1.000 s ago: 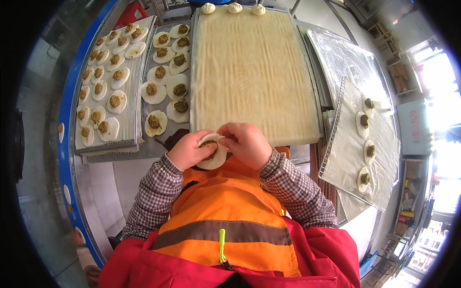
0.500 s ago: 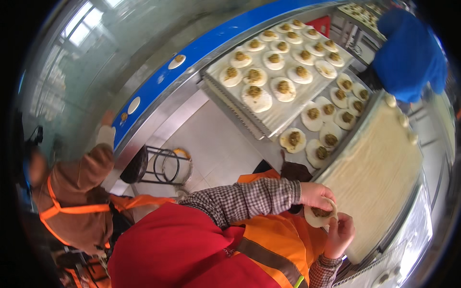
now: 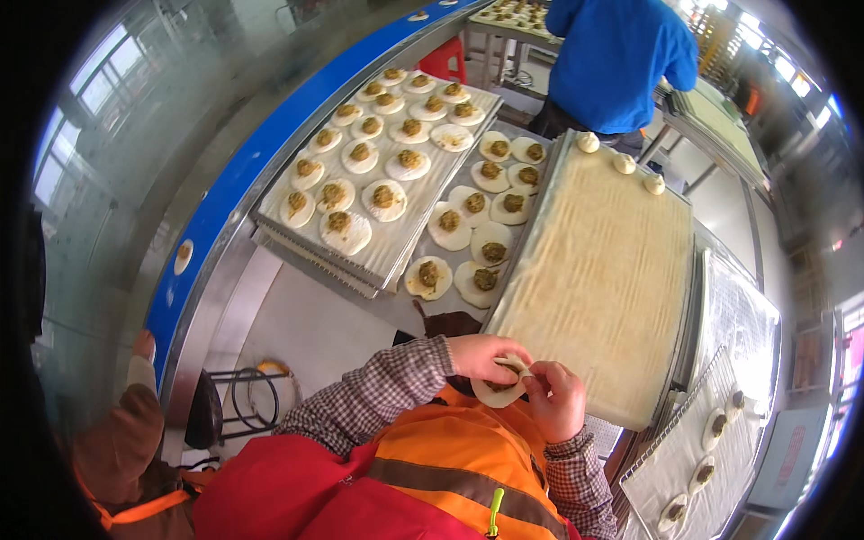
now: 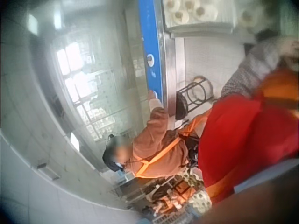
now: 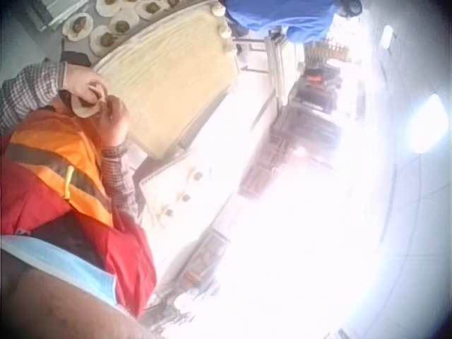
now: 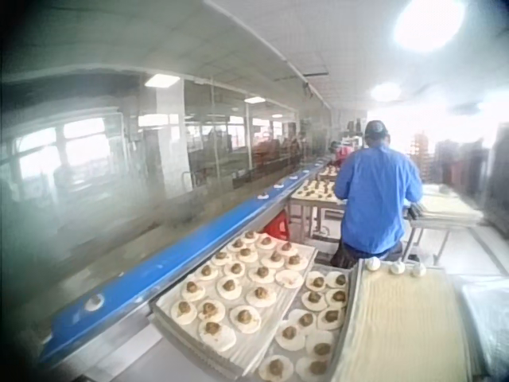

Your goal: The person repeatedly picks up flattened dough circles with filling from a conveyor belt, folds and pleats them into buns by hand, and places the finished buns onto a tray. The process is continuous and repetitive throughout the clip.

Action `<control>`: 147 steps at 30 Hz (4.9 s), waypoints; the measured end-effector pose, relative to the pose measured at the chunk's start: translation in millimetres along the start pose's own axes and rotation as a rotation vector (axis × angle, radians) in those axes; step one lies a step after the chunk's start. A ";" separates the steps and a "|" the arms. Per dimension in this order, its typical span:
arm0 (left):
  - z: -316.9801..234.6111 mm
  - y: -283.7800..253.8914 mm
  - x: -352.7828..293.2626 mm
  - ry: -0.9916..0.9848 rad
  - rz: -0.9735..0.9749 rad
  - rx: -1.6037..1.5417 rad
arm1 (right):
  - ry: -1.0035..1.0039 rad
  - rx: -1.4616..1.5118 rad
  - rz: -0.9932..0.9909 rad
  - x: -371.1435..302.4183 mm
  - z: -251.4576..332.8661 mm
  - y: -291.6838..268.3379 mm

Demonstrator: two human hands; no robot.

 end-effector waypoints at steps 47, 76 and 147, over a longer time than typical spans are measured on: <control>-35.7 -11.6 41.4 0.075 -0.367 0.247 | 0.151 0.276 -0.135 34.9 -17.1 -21.0; 3.5 -265.4 -32.6 0.293 -0.961 -0.249 | 0.596 -0.383 -0.356 67.6 -129.1 -164.7; 15.5 -89.2 153.4 -0.002 0.568 0.215 | 0.573 0.882 -0.693 176.7 -126.5 -30.6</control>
Point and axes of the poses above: each hand's wrist, its own x-axis towards the middle knuckle, its own y-axis out of the palm, z = x × y, the point moved 2 cm from there along x, towards the middle knuckle, and after that the axes turned 2 degrees about x, right-handed, at the moved point
